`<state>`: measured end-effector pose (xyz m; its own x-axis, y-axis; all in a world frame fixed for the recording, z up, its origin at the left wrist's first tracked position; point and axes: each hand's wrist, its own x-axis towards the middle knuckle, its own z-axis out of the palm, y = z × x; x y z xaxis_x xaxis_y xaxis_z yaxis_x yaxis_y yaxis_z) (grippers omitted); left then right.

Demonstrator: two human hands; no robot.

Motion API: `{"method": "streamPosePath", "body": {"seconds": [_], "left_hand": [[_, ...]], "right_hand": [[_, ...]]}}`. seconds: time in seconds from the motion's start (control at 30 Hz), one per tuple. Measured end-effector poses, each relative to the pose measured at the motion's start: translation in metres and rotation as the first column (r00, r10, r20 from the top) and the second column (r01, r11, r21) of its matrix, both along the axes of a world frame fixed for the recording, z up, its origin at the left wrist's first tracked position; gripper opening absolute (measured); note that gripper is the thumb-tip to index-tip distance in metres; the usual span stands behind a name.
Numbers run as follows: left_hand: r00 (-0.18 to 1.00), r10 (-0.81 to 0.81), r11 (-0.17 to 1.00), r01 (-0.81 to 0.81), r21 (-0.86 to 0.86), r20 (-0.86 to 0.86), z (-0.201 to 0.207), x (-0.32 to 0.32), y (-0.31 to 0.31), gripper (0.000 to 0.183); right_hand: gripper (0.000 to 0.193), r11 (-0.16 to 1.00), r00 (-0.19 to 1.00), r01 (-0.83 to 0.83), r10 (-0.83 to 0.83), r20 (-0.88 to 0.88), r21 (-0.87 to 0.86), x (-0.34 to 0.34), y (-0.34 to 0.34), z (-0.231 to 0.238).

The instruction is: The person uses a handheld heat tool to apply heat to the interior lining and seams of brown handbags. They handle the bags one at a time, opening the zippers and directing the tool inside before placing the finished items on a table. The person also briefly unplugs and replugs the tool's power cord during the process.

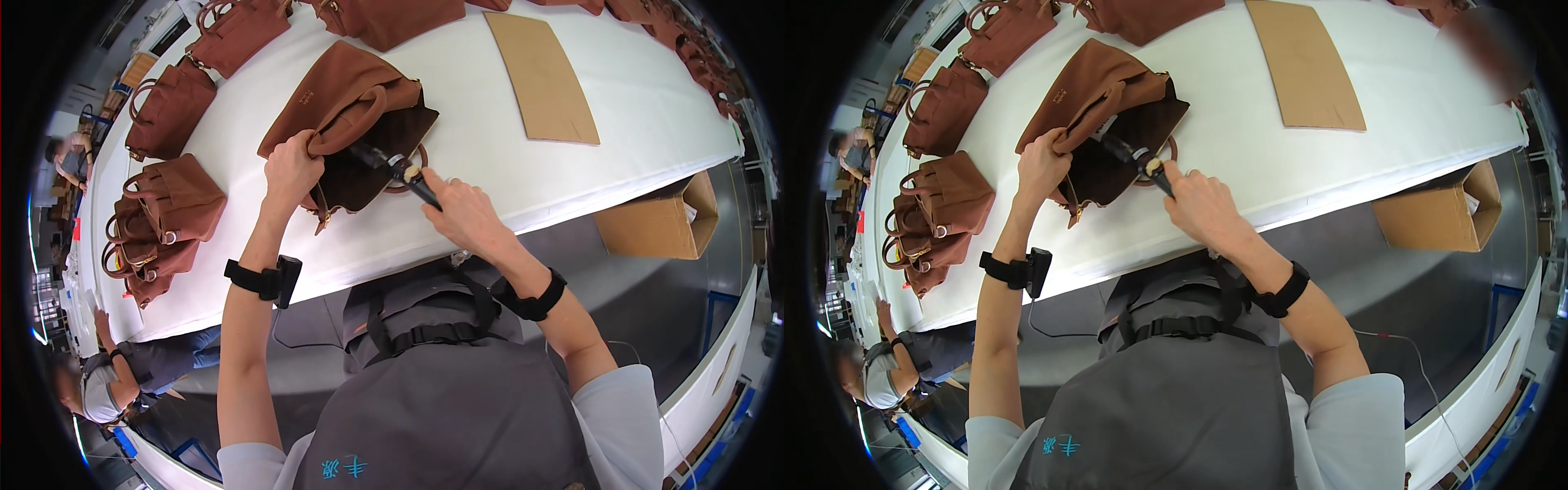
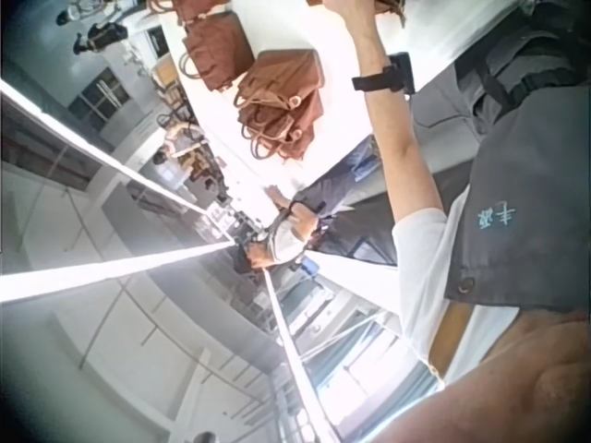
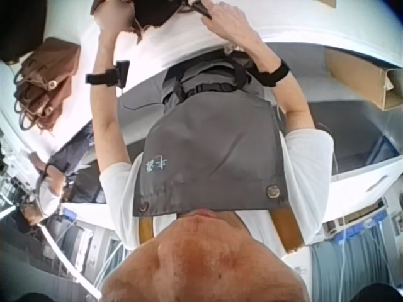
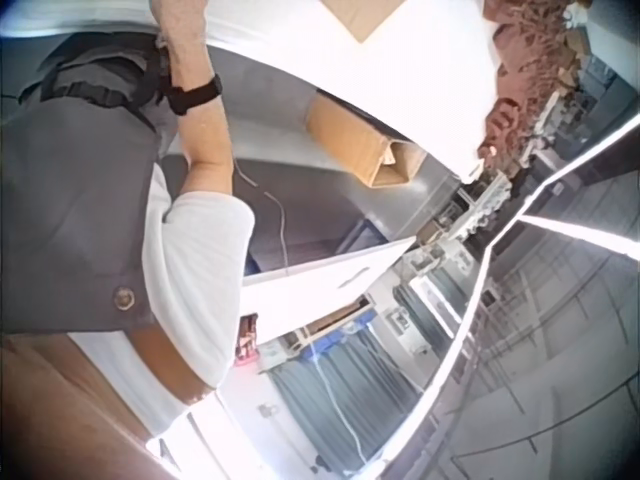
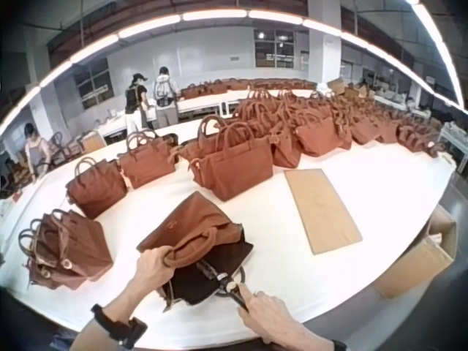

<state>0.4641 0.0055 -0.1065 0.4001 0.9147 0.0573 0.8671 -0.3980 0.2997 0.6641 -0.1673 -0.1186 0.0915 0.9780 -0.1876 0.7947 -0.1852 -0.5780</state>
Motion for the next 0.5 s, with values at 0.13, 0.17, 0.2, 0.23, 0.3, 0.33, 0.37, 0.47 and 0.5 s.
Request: {"method": "streamPosePath", "body": {"seconds": [0.13, 0.17, 0.2, 0.23, 0.3, 0.33, 0.37, 0.47, 0.5], "left_hand": [[1.000, -0.017, 1.000, 0.017, 0.004, -0.019, -0.001, 0.002, 0.002, 0.030], [1.000, -0.017, 1.000, 0.017, 0.007, -0.014, -0.002, 0.001, 0.002, 0.030], [1.000, -0.018, 1.000, 0.018, 0.010, -0.010, -0.004, 0.001, 0.001, 0.029], [1.000, -0.020, 1.000, 0.020, 0.012, -0.007, -0.006, 0.000, 0.002, 0.029], [1.000, -0.028, 0.999, 0.028, 0.026, 0.002, -0.006, 0.001, 0.003, 0.029], [1.000, -0.025, 0.999, 0.025, 0.032, 0.004, -0.007, 0.000, 0.002, 0.029], [1.000, -0.028, 0.999, 0.028, 0.035, 0.002, -0.007, 0.000, 0.002, 0.030], [1.000, -0.026, 0.999, 0.026, 0.031, -0.004, -0.006, -0.002, 0.001, 0.030], [1.000, -0.022, 1.000, 0.022, 0.021, -0.004, -0.004, -0.001, 0.001, 0.030]], "right_hand": [[0.044, 0.996, 0.999, 0.032, -0.034, 0.024, 0.080, 0.010, 0.000, -0.003], [0.046, 0.998, 1.000, -0.005, 0.004, 0.020, 0.055, 0.006, -0.002, -0.003], [0.048, 0.999, 0.999, -0.041, 0.041, 0.015, 0.031, -0.003, -0.005, -0.003], [0.050, 0.997, 0.997, -0.077, 0.077, 0.008, 0.006, -0.010, -0.008, -0.002], [0.052, 0.990, 0.990, -0.141, 0.141, -0.015, -0.006, -0.024, -0.016, 0.008], [0.052, 0.984, 0.983, -0.180, 0.180, -0.030, -0.011, -0.027, -0.018, 0.011], [0.054, 0.984, 0.983, -0.180, 0.180, -0.025, -0.011, -0.027, -0.017, 0.011], [0.053, 0.997, 0.995, -0.080, 0.079, 0.065, 0.019, -0.008, -0.006, 0.003], [0.051, 0.999, 0.996, -0.011, 0.008, 0.084, 0.039, 0.001, 0.000, 0.001]]}}
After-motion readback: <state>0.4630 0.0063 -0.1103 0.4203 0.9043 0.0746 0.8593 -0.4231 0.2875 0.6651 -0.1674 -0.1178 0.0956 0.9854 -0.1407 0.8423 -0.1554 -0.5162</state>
